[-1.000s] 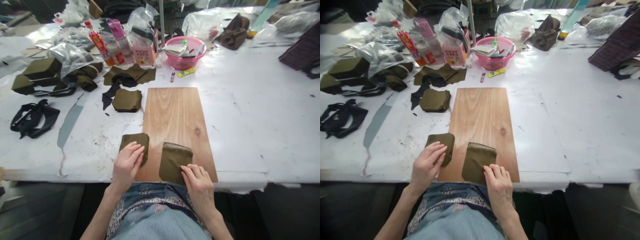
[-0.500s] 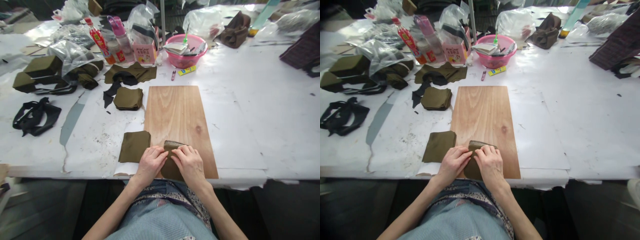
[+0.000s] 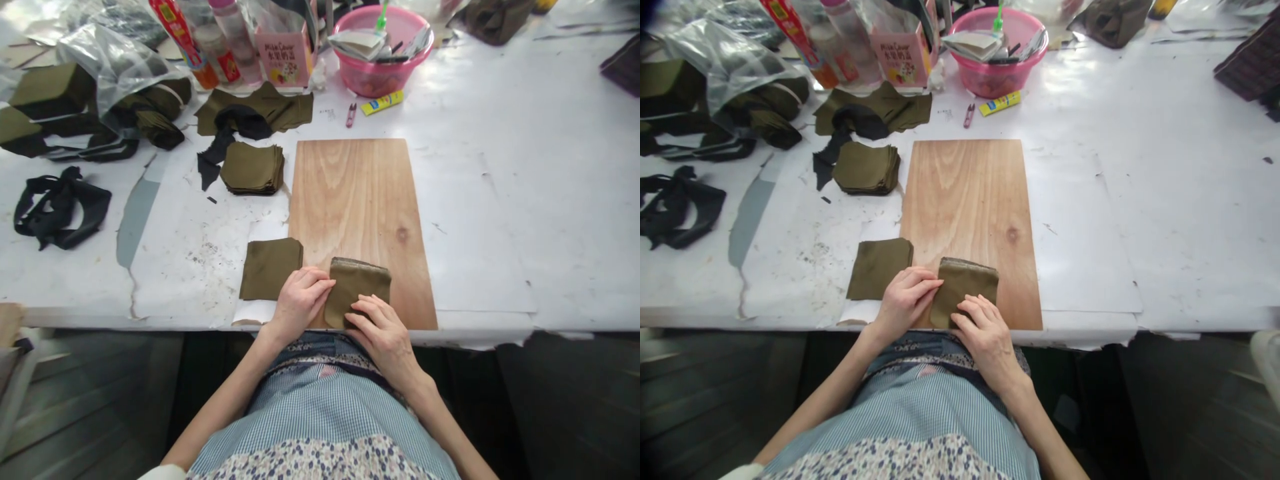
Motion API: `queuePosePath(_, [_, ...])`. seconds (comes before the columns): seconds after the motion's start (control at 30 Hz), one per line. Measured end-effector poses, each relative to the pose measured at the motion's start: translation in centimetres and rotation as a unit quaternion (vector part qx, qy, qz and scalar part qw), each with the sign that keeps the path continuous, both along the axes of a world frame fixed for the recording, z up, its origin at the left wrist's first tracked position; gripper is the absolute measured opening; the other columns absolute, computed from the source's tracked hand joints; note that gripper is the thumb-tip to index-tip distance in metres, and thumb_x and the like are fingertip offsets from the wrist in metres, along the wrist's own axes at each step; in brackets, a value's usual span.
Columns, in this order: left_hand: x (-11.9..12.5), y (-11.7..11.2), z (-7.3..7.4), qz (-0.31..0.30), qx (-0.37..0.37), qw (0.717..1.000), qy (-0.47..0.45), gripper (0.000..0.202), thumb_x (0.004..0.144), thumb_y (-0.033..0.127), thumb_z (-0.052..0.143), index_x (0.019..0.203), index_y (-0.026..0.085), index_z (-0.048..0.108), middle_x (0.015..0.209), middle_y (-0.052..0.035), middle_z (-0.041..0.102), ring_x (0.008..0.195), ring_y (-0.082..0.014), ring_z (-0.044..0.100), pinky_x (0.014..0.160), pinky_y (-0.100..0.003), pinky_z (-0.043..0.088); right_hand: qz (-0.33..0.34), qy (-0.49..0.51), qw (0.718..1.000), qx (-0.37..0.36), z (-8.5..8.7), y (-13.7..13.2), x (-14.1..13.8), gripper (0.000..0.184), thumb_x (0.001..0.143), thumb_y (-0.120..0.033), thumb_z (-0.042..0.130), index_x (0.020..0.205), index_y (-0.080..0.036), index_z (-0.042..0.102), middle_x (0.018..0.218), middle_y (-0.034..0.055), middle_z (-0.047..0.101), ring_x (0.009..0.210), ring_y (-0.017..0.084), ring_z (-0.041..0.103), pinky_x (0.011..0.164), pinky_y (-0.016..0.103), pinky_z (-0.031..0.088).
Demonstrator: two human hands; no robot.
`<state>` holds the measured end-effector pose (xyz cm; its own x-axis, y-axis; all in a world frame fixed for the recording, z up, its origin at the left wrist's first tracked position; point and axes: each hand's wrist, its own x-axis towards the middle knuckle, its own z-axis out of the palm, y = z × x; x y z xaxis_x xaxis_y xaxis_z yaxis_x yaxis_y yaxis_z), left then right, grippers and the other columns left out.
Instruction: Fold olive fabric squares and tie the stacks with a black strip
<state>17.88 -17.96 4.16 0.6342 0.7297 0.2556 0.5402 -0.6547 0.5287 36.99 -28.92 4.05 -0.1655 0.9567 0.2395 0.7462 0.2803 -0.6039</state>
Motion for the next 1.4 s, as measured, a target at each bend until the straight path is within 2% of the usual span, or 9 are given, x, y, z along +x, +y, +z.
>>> queuePosePath(0.2, [-0.1, 0.0, -0.2, 0.005, -0.015, 0.999, -0.030, 0.018, 0.092, 0.018, 0.055, 0.106, 0.020, 0.066, 0.104, -0.0059, 0.066, 0.104, -0.0196, 0.058, 0.091, -0.037, 0.047, -0.022, 0.077, 0.997, -0.009, 0.1, 0.5, 0.6, 0.012, 0.092, -0.017, 0.057, 0.097, -0.021, 0.067, 0.101, 0.0044, 0.067, 0.111, 0.020, 0.059, 0.104, 0.042, 0.047])
queuePosePath(0.57, [-0.4, 0.0, 0.1, 0.036, -0.107, 0.988, -0.108, 0.023, 0.092, 0.016, 0.053, 0.111, 0.022, 0.064, 0.104, -0.0061, 0.064, 0.102, -0.0184, 0.059, 0.089, -0.033, 0.049, -0.043, 0.186, 0.980, -0.060, 0.3, 0.6, 0.9, 0.015, 0.093, -0.016, 0.054, 0.100, -0.023, 0.065, 0.105, 0.0034, 0.068, 0.110, 0.018, 0.060, 0.106, 0.039, 0.043])
queuePosePath(0.7, [-0.3, -0.2, 0.3, 0.044, -0.117, 0.985, -0.117, 0.019, 0.092, 0.017, 0.054, 0.108, 0.021, 0.063, 0.104, -0.0064, 0.063, 0.100, -0.0178, 0.059, 0.087, -0.032, 0.051, -0.120, 0.243, 0.960, -0.070, 0.3, 0.2, 0.8, 0.012, 0.093, -0.022, 0.053, 0.099, -0.022, 0.063, 0.101, 0.0036, 0.067, 0.101, 0.019, 0.062, 0.096, 0.034, 0.048])
queuePosePath(0.8, [-0.1, -0.2, 0.4, 0.027, -0.073, 0.993, -0.092, 0.008, 0.090, 0.019, 0.058, 0.097, 0.020, 0.062, 0.102, -0.0065, 0.063, 0.102, -0.0191, 0.059, 0.089, -0.034, 0.051, -0.210, 0.304, 0.924, -0.101, 0.2, -0.1, 0.7, 0.014, 0.095, -0.028, 0.048, 0.097, -0.020, 0.060, 0.082, -0.0004, 0.061, 0.072, 0.013, 0.059, 0.067, 0.022, 0.050])
queuePosePath(0.87, [0.1, 0.0, 0.5, 0.003, -0.005, 0.998, -0.056, 0.006, 0.089, 0.019, 0.059, 0.093, 0.020, 0.062, 0.104, -0.0063, 0.064, 0.107, -0.0205, 0.057, 0.094, -0.036, 0.049, -0.218, 0.315, 0.917, -0.112, 0.1, -0.1, 0.6, 0.015, 0.096, -0.030, 0.048, 0.095, -0.020, 0.059, 0.074, -0.0020, 0.056, 0.064, 0.012, 0.054, 0.059, 0.020, 0.046])
queuePosePath(1.0, [0.9, 0.4, 0.5, -0.043, 0.106, 0.993, 0.030, 0.015, 0.090, 0.019, 0.058, 0.103, 0.020, 0.064, 0.111, -0.0056, 0.067, 0.113, -0.0219, 0.056, 0.098, -0.037, 0.047, -0.191, 0.301, 0.929, -0.097, 0.1, 0.1, 0.5, 0.016, 0.094, -0.030, 0.049, 0.098, -0.019, 0.060, 0.079, 0.0007, 0.059, 0.075, 0.014, 0.057, 0.068, 0.023, 0.047])
queuePosePath(1.13, [1.5, 0.6, 0.2, -0.038, 0.127, 0.987, 0.095, 0.023, 0.093, 0.022, 0.054, 0.113, 0.018, 0.063, 0.120, -0.0078, 0.065, 0.112, -0.0237, 0.058, 0.093, -0.038, 0.047, -0.187, 0.322, 0.923, -0.094, -0.2, -0.2, 0.8, 0.016, 0.094, -0.029, 0.048, 0.098, -0.020, 0.060, 0.086, 0.0015, 0.060, 0.079, 0.015, 0.058, 0.073, 0.024, 0.047])
queuePosePath(1.27, [1.6, 0.2, 0.0, -0.020, 0.139, 0.983, 0.117, 0.029, 0.093, 0.022, 0.053, 0.121, 0.018, 0.061, 0.124, -0.0080, 0.065, 0.113, -0.0236, 0.058, 0.092, -0.038, 0.045, -0.261, 0.401, 0.874, -0.087, -0.7, -1.0, 1.1, 0.014, 0.094, -0.031, 0.049, 0.093, -0.021, 0.059, 0.078, -0.0023, 0.056, 0.069, 0.012, 0.052, 0.064, 0.021, 0.045])
queuePosePath(1.4, [1.7, -0.1, -0.1, -0.016, 0.144, 0.983, 0.114, 0.030, 0.093, 0.021, 0.053, 0.121, 0.019, 0.061, 0.124, -0.0055, 0.066, 0.112, -0.0222, 0.058, 0.091, -0.037, 0.043, -0.338, 0.529, 0.776, -0.063, -1.1, -0.4, 0.8, 0.011, 0.092, -0.030, 0.051, 0.091, -0.022, 0.057, 0.084, -0.0021, 0.063, 0.076, 0.013, 0.059, 0.067, 0.023, 0.048])
